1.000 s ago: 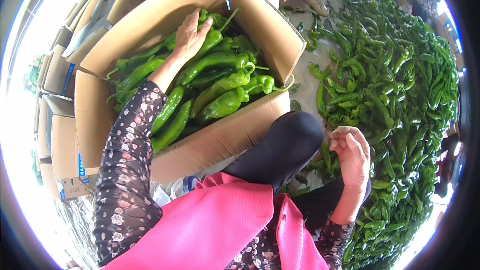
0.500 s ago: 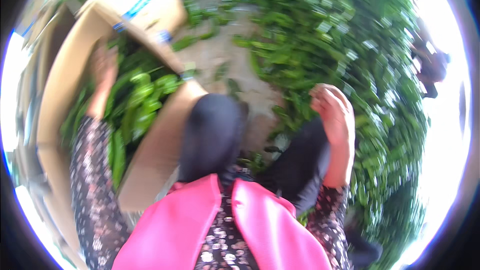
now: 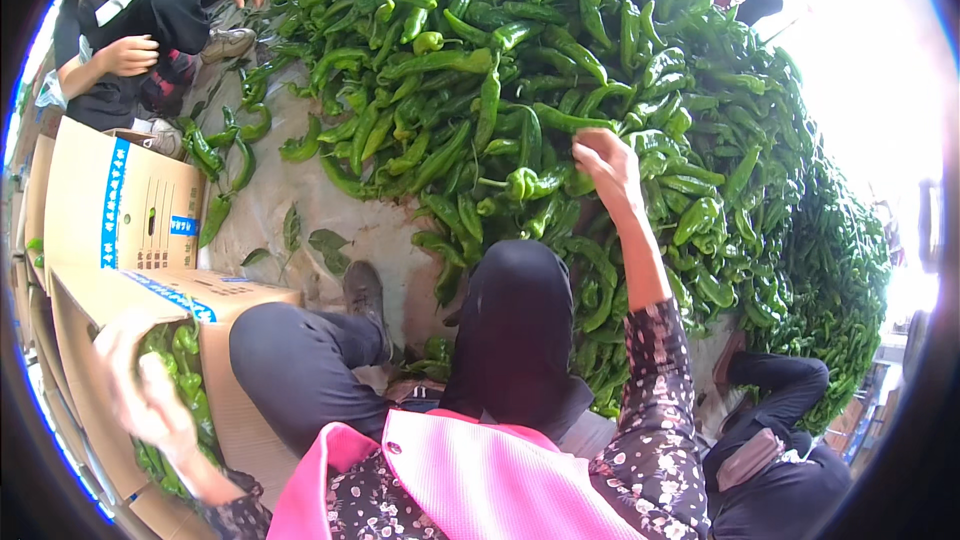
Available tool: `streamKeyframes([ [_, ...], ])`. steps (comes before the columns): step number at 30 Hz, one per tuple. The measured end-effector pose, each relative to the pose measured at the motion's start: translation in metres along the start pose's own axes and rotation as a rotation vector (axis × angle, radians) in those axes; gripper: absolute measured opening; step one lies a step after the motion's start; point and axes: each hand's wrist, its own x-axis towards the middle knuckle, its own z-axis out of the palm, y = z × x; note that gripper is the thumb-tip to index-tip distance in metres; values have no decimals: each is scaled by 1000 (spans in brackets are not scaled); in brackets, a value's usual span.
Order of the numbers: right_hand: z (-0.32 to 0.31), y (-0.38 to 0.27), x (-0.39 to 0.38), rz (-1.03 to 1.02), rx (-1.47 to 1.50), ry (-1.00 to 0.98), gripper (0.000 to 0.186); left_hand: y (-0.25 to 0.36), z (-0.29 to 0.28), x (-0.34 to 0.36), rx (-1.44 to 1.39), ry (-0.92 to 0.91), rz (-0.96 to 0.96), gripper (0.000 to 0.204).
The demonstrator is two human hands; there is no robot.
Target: The person sits on the floor and sorts green peppers from a large pile into cardboard boxes. They pick up peppers, inspect them, and place them into boxes, occasionally moving boxes or adjusting the pile.
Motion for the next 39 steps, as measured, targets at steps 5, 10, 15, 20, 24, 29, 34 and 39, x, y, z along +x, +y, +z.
streamKeyframes([
  [5, 61, 6, 152, -167, -372, 69, 44, 16, 167, 100, -663, -671, -57, 37],
  [10, 114, 9, 258, 290, -270, 125, 77, 1, 380, 155, -1257, -1184, -962, 60],
  [15, 155, 23, 269, 372, -326, 216, 75, 39, 507, 166, -1263, -1011, -1154, 86],
  [20, 116, 50, 244, 382, -103, 172, 50, 60, 557, 152, -1369, -660, -1345, 82],
  [24, 67, 24, 181, 192, -142, -213, 42, 26, 559, 135, -1579, -614, -1245, 48],
  [29, 21, -5, 213, -187, -563, 176, 37, 37, 487, 113, -1619, -794, -1198, 33],
  [34, 8, 26, 261, -80, -1073, 62, 37, 70, 457, 116, -1648, -922, -928, 26],
  [39, -10, 9, 228, 47, -616, -99, 36, 67, 445, 123, -1504, -899, -674, 33],
])
